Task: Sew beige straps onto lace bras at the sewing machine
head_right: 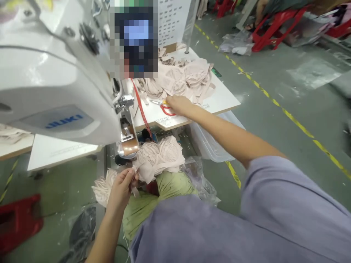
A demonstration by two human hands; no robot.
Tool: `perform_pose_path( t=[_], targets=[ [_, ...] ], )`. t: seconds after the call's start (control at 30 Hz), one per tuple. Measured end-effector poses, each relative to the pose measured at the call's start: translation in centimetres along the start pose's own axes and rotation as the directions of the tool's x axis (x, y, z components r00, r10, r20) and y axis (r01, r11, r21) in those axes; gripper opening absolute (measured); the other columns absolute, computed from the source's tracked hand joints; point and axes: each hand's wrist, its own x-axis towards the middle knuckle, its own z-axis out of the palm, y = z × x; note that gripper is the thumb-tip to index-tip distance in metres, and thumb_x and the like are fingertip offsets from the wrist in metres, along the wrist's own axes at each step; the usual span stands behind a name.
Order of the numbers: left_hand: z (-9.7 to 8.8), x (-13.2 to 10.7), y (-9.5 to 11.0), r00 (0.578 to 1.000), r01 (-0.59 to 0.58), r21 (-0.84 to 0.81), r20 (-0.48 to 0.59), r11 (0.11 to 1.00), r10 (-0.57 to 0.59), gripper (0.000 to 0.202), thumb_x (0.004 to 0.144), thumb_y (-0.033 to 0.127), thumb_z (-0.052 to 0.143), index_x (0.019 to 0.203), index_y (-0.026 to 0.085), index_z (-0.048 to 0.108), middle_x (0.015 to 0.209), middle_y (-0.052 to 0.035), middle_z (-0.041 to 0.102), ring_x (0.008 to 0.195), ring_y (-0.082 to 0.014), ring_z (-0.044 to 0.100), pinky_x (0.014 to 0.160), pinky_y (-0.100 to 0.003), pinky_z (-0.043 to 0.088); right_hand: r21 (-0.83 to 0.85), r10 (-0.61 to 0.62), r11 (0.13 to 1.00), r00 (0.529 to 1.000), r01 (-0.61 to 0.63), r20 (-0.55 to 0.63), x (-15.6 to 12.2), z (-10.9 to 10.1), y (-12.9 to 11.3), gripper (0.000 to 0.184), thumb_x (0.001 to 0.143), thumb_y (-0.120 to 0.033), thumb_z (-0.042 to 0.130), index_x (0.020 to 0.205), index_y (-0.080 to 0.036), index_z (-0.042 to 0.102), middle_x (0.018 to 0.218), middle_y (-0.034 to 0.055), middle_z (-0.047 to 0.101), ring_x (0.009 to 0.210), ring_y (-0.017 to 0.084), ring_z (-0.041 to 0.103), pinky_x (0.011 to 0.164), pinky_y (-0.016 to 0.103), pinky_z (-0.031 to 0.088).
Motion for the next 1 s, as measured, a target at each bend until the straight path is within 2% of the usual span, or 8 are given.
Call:
perform_pose_path(
  t=[0.1,0.23,0.33,0.4,0.53,0.77,0.9,1.0],
  targets=[
    [-0.4,-0.3,0.2,1.000,0.022,-0.043,-0.003,0.999,-0.022,0.038,0.082,0.050,0.068,0.070,0.015,0.061,0.066,0.0018,0.052,0.055,-0.0071,0.040,0.053,-0.020,0.032,0.044,-0.015,0.999,0.999,0.013,0.041,-4.3,-0.3,-0.6,0.032,0.087,-0.026,0.059,0.113,-0.009,0.056,0.101,0.0203,0.067,0.085,0.030,0.064,0.069,0.037,0.045],
    [-0.9,-0.6,0.5,0.999,0.036,-0.083,-0.006,0.996,-0.037,0.033,0.081,0.047,0.068,0.073,0.015,0.063,0.070,0.0003,0.056,0.057,-0.0078,0.043,0.054,-0.020,0.034,0.394,0.030,0.918,0.998,-0.048,0.052,-14.6,-1.4,-4.0,0.032,0.089,-0.036,0.053,0.117,-0.021,0.056,0.088,0.0107,0.068,0.065,0.023,0.062,0.058,0.036,0.047],
    [-1.1,-0.6,0.5,0.999,0.037,-0.091,-0.006,0.995,-0.038,0.032,0.081,0.045,0.070,0.074,0.015,0.063,0.071,0.0001,0.057,0.058,-0.0075,0.043,0.054,-0.020,0.035,0.549,-0.142,0.833,0.986,0.070,0.090,-21.3,-1.5,-8.2,0.030,0.084,-0.041,0.061,0.110,-0.028,0.060,0.102,0.0109,0.069,0.071,0.023,0.065,0.058,0.037,0.052],
    [-1.0,-0.6,0.3,0.999,0.033,-0.082,-0.005,0.996,-0.034,0.032,0.081,0.045,0.069,0.073,0.015,0.063,0.070,0.0006,0.056,0.058,-0.0074,0.043,0.055,-0.020,0.035,0.559,-0.237,0.814,0.969,0.159,0.068,-23.4,-0.9,-10.9,0.031,0.084,-0.039,0.063,0.112,-0.027,0.060,0.107,0.0107,0.068,0.082,0.025,0.068,0.065,0.039,0.055],
    [-0.9,-0.6,0.1,1.000,-0.008,-0.011,-0.002,1.000,0.008,0.033,0.085,0.046,0.065,0.072,0.016,0.063,0.066,0.0017,0.054,0.058,-0.0081,0.041,0.056,-0.020,0.034,0.545,-0.280,0.802,0.960,0.246,-0.021,-23.0,0.5,-13.7,0.032,0.088,-0.035,0.060,0.117,-0.022,0.059,0.113,0.0118,0.068,0.100,0.027,0.068,0.076,0.041,0.056],
    [-1.2,-0.9,-0.3,0.999,-0.024,0.039,-0.029,0.999,0.025,0.025,0.087,0.039,0.062,0.078,0.016,0.066,0.073,-0.0007,0.060,0.060,-0.0088,0.044,0.056,-0.020,0.035,0.574,-0.362,0.765,0.932,0.292,0.010,-21.1,1.0,-14.7,0.029,0.092,-0.035,0.059,0.117,-0.020,0.059,0.114,0.0108,0.067,0.098,0.024,0.067,0.075,0.037,0.054],
    [-1.5,-0.9,-0.6,1.000,-0.013,-0.020,-0.023,1.000,0.012,0.016,0.083,0.028,0.061,0.073,0.016,0.064,0.070,-0.0002,0.059,0.059,-0.0083,0.043,0.055,-0.020,0.035,0.616,-0.349,0.757,0.932,0.217,0.101,-21.4,0.8,-14.1,0.027,0.093,-0.034,0.059,0.117,-0.022,0.061,0.101,0.0073,0.070,0.083,0.021,0.067,0.068,0.032,0.051],
    [-1.7,-0.9,-0.8,1.000,-0.009,-0.100,-0.024,0.995,0.006,0.021,0.082,0.032,0.061,0.069,0.016,0.060,0.061,0.0029,0.050,0.053,-0.0068,0.037,0.051,-0.020,0.030,0.649,-0.242,0.754,0.961,0.102,0.131,-22.2,0.7,-13.5,0.025,0.090,-0.034,0.060,0.114,-0.025,0.062,0.090,0.0037,0.069,0.066,0.017,0.062,0.059,0.029,0.046]
  ],
)
